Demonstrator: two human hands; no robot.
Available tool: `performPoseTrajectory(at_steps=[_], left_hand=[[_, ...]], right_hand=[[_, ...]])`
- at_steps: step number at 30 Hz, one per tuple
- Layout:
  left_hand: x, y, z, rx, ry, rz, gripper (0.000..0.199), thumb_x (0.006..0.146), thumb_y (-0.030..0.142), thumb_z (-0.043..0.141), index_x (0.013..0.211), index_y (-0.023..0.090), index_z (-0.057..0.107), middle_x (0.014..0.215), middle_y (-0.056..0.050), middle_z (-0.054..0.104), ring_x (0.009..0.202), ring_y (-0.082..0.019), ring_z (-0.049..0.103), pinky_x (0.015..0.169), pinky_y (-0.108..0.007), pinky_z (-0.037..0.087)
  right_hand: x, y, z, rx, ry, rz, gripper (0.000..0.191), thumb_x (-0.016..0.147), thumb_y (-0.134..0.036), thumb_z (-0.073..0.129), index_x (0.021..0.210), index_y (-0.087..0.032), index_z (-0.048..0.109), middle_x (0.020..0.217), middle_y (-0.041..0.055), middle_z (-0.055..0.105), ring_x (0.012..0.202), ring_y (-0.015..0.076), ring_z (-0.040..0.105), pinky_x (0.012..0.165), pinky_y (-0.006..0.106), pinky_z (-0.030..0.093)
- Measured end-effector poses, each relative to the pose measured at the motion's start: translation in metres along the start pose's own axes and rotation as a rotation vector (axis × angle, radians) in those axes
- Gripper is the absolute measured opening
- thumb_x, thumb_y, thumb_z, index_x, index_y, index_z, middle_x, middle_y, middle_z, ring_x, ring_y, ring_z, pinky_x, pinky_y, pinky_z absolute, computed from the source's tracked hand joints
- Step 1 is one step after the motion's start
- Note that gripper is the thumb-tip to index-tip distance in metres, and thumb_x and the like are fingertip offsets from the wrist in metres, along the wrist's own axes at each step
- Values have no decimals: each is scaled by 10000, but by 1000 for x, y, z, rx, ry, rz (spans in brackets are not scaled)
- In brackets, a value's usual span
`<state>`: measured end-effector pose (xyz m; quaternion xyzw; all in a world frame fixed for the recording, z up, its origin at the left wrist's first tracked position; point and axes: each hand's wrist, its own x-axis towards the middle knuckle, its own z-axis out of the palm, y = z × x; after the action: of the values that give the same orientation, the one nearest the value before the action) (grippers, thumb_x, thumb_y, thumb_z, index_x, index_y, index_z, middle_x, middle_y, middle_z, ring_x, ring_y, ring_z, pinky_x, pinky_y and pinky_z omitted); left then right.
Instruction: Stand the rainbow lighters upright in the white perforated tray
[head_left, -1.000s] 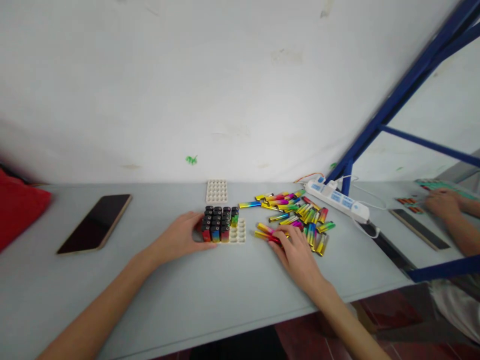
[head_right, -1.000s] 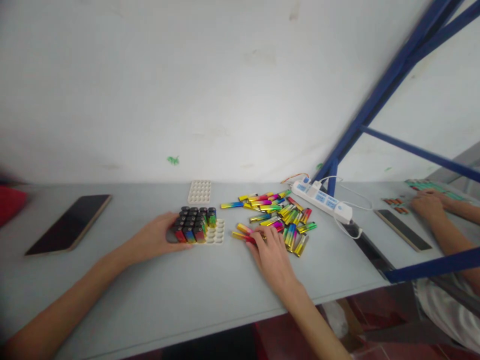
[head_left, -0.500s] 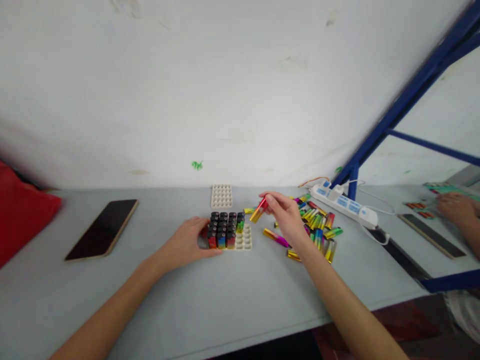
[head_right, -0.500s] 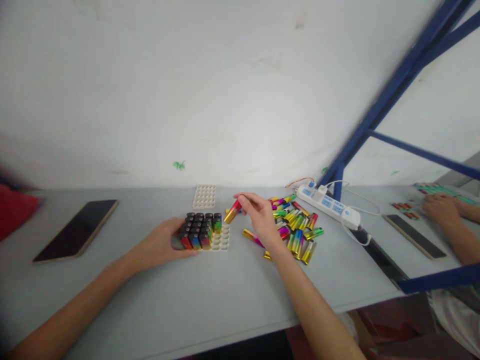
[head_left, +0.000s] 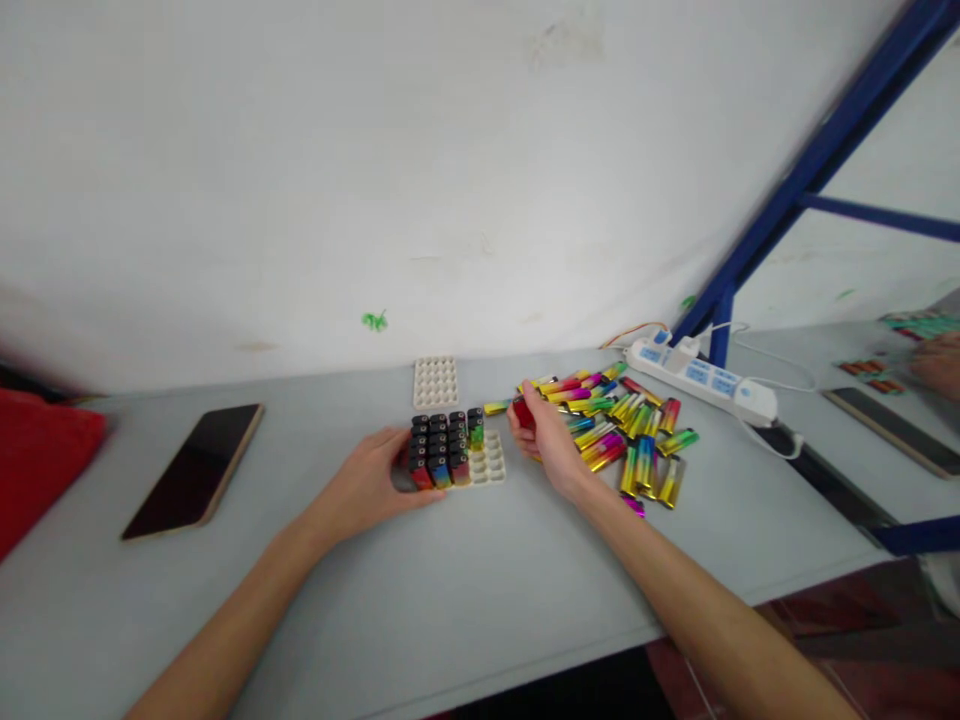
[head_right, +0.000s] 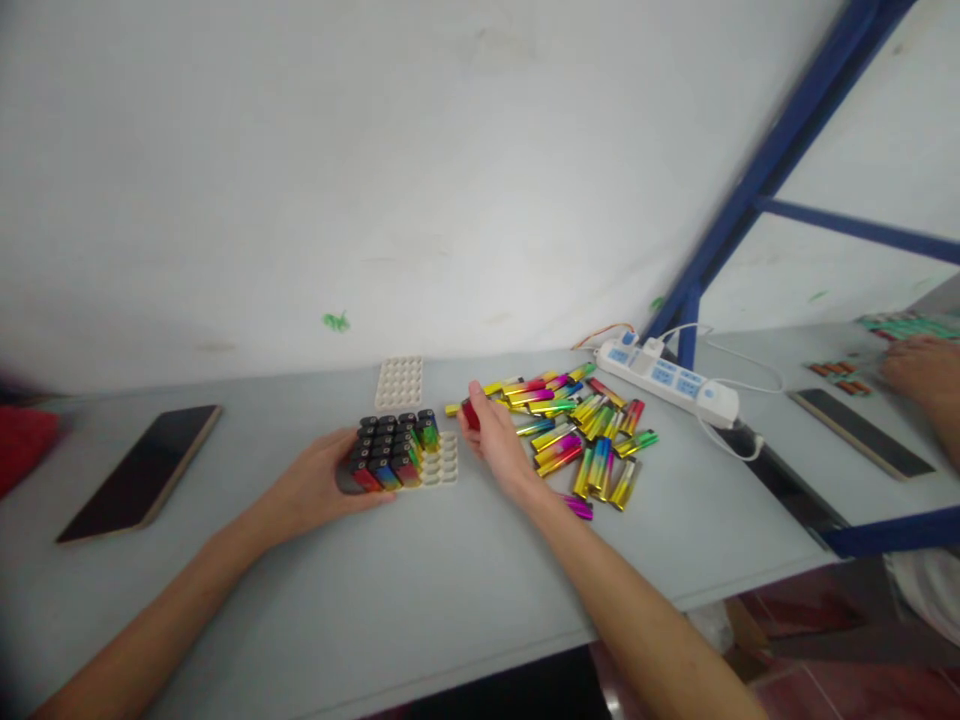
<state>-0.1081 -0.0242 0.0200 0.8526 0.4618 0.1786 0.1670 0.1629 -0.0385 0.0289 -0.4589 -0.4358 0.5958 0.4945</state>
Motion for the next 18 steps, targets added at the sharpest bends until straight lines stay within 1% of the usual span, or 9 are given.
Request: performPoseTrajectory(at_steps=[1,3,8,10,12,14,16,18], left_hand=[[0,0,1,1,6,-4,584,715,659,808,1133,265,703,1138,-109,786,1046,-383,733,927,-495,591],[0,-1,2,1,10,-5,578,721,659,809,1137,272,699,1144,-106,786,1057,-387,734,934,-495,590],[-2,-4,5,11,28,11,536,736,667,787,1098,281,699,1147,-102,789,1046,-380,728,933,-514,592],[-3,-4,5,15,33,7,536,734,669,779,1098,284,703,1146,-105,789,1037,-380,726,929,-525,593],[-3,-4,5,17,32,-5,537,734,674,775,1094,281,703,1146,-114,787,1030,-381,725,927,-529,593],[-3,-2,4,18,28,-15,542,734,676,778,1087,271,701,1134,-125,785,1026,-383,726,929,-526,590],[-4,-1,4,17,27,-12,546,740,673,779,1093,265,700,1134,-129,781,1040,-385,725,940,-520,586],[-4,-1,4,18,28,-7,541,741,674,781,1090,269,701,1126,-125,779,1057,-388,721,943,-513,583]], right_hand=[[1,1,2,-3,31,24,690,857,-872,522,616,-233,422,523,-98,257,434,67,183,419,222,121],[2,2,7,-14,66,52,686,877,-837,502,563,-239,384,509,-83,266,440,72,184,425,235,125],[3,1,11,-63,109,25,533,960,-553,439,532,-252,342,488,-68,261,449,93,186,432,250,165],[3,2,11,-87,109,7,494,953,-502,439,536,-251,349,490,-66,275,453,96,197,436,250,178],[4,3,11,-100,105,-5,522,947,-559,461,538,-252,357,491,-65,287,456,97,217,438,251,182],[6,5,10,-110,103,-14,593,933,-684,480,542,-249,381,493,-67,289,461,98,238,443,252,185],[8,7,7,-140,90,-32,666,916,-804,453,566,-237,444,503,-66,296,470,104,266,452,254,199],[8,9,4,-203,62,-77,718,938,-852,378,650,-216,548,541,-53,353,495,117,329,469,255,247]])
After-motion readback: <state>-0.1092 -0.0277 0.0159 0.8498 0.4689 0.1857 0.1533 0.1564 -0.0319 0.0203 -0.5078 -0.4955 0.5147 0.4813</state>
